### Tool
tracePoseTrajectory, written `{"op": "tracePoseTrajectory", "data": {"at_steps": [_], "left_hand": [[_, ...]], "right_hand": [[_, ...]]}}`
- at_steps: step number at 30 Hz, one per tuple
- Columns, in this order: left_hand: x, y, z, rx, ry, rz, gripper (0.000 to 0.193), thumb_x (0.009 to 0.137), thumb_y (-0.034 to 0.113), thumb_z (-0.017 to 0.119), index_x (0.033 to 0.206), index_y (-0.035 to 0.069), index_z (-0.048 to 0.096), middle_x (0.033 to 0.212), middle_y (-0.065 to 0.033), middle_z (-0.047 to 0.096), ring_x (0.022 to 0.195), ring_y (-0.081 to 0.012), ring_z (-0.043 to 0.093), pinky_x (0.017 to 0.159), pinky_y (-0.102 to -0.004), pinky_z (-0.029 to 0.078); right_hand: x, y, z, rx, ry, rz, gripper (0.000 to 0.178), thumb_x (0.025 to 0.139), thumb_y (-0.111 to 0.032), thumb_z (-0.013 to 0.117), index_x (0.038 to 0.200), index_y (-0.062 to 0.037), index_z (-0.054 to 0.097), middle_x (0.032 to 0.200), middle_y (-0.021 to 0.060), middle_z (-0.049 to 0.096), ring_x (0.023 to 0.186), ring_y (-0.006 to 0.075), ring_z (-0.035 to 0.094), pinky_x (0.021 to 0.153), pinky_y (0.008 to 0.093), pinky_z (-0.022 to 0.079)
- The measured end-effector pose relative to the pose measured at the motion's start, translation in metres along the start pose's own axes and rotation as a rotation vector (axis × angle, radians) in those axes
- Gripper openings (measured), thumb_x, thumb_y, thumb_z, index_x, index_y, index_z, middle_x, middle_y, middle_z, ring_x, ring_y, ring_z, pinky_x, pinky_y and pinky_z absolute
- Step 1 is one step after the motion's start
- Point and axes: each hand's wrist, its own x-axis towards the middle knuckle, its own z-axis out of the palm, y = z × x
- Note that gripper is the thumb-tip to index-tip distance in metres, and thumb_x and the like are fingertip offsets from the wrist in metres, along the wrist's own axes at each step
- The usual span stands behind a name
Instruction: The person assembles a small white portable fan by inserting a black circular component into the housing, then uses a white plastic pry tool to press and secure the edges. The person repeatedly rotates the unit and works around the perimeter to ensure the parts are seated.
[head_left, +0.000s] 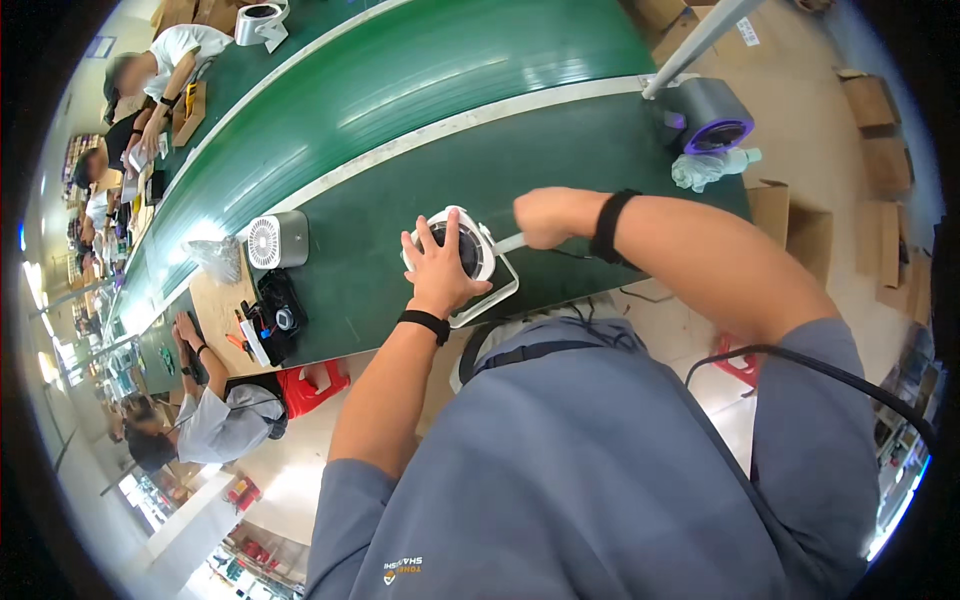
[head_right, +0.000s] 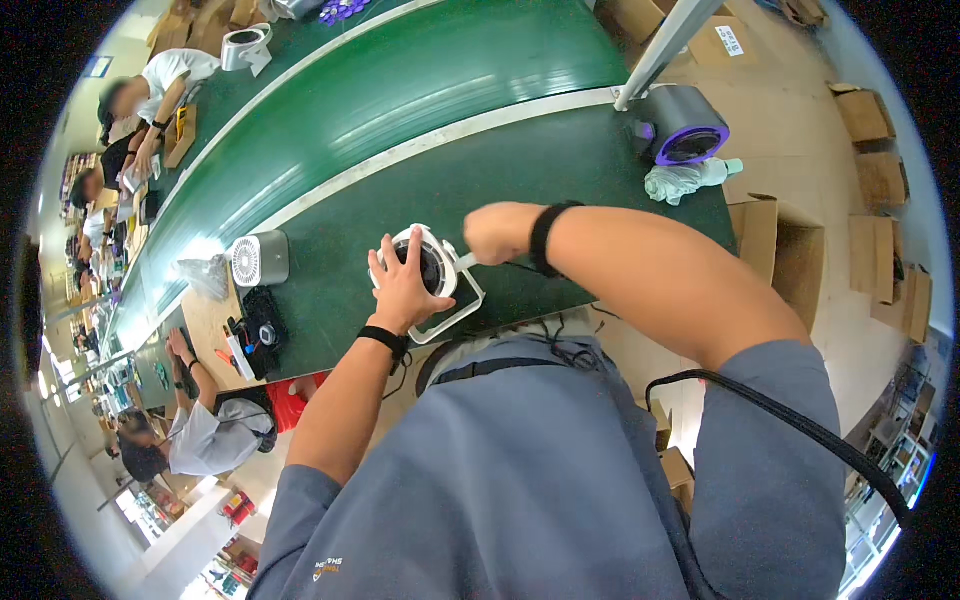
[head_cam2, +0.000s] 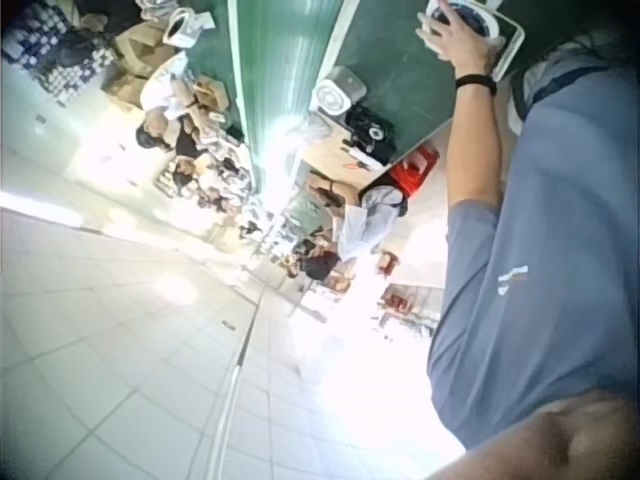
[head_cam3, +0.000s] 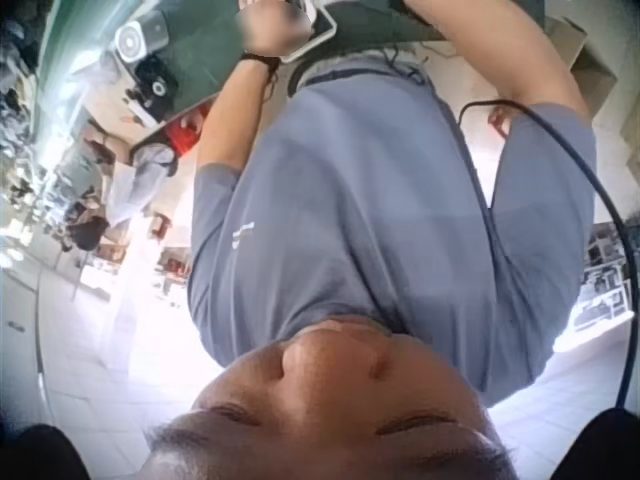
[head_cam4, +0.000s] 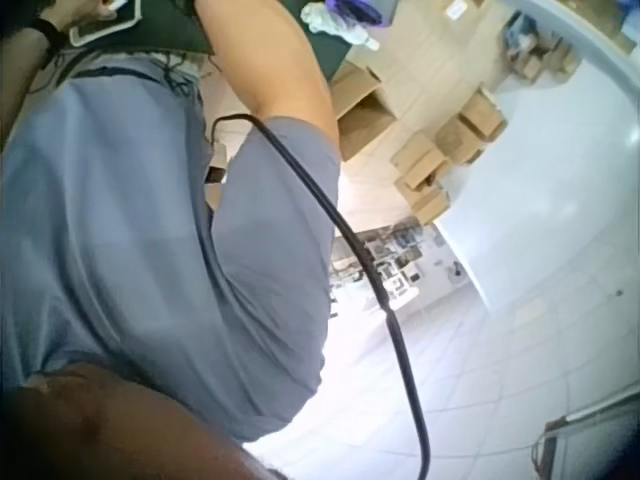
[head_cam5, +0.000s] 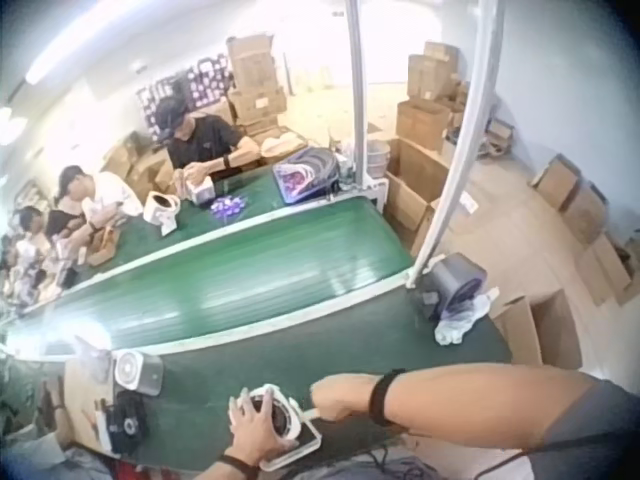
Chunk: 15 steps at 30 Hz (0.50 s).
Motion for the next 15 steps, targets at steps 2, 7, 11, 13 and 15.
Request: {"op": "tracePoseTrajectory", "data": {"at_steps": [2, 7, 11, 13, 15], "left_hand": [[0.002, 0.000, 0.002, 0.006, 0.004, -0.008, 0.147, 0.052, 0.038, 0.107, 0.173, 0.038, 0.022, 0.174, -0.0288, 0.016, 0.155, -0.0653, 0.014, 0.097, -0.0868, 0.049], [0.004, -0.002, 0.003, -0.021, -0.001, -0.007, 0.150, 0.051, 0.038, 0.107, 0.173, 0.038, 0.020, 0.173, -0.0291, 0.017, 0.156, -0.0653, 0.014, 0.100, -0.0862, 0.047], [0.001, -0.004, 0.006, 0.000, 0.009, 0.016, 0.151, 0.051, 0.038, 0.107, 0.174, 0.036, 0.020, 0.172, -0.0311, 0.018, 0.155, -0.0655, 0.015, 0.102, -0.0856, 0.046], [0.001, -0.006, 0.007, 0.017, 0.032, 0.053, 0.151, 0.052, 0.038, 0.107, 0.174, 0.035, 0.019, 0.171, -0.0328, 0.018, 0.154, -0.0656, 0.016, 0.101, -0.0856, 0.047], [0.004, -0.006, 0.011, 0.016, 0.010, 0.031, 0.151, 0.051, 0.039, 0.107, 0.174, 0.034, 0.019, 0.171, -0.0325, 0.018, 0.154, -0.0657, 0.016, 0.100, -0.0857, 0.048]], "right_hand": [[-0.009, 0.003, 0.027, 0.122, 0.083, 0.095, 0.026, 0.085, -0.015, 0.069, 0.102, -0.0018, 0.083, 0.106, 0.0251, 0.080, 0.103, 0.0405, 0.078, 0.087, 0.0498, 0.062], [-0.039, -0.051, 0.006, -0.097, 0.309, -0.002, 0.025, 0.093, -0.019, 0.067, 0.105, -0.0082, 0.085, 0.103, 0.0182, 0.082, 0.100, 0.0383, 0.080, 0.085, 0.0495, 0.064], [-0.013, -0.007, 0.009, 0.068, 0.118, 0.047, 0.025, 0.086, -0.019, 0.071, 0.100, -0.0033, 0.084, 0.101, 0.0213, 0.082, 0.090, 0.0407, 0.080, 0.080, 0.0506, 0.063], [-0.007, 0.000, 0.021, 0.187, -0.049, 0.106, 0.025, 0.086, -0.012, 0.068, 0.103, -0.0020, 0.083, 0.106, 0.0238, 0.081, 0.097, 0.0423, 0.079, 0.083, 0.0514, 0.063], [-0.024, -0.009, 0.030, 0.190, 0.135, 0.157, 0.027, 0.085, -0.009, 0.067, 0.105, -0.0014, 0.082, 0.107, 0.0252, 0.080, 0.099, 0.0425, 0.079, 0.084, 0.0511, 0.063]]}}
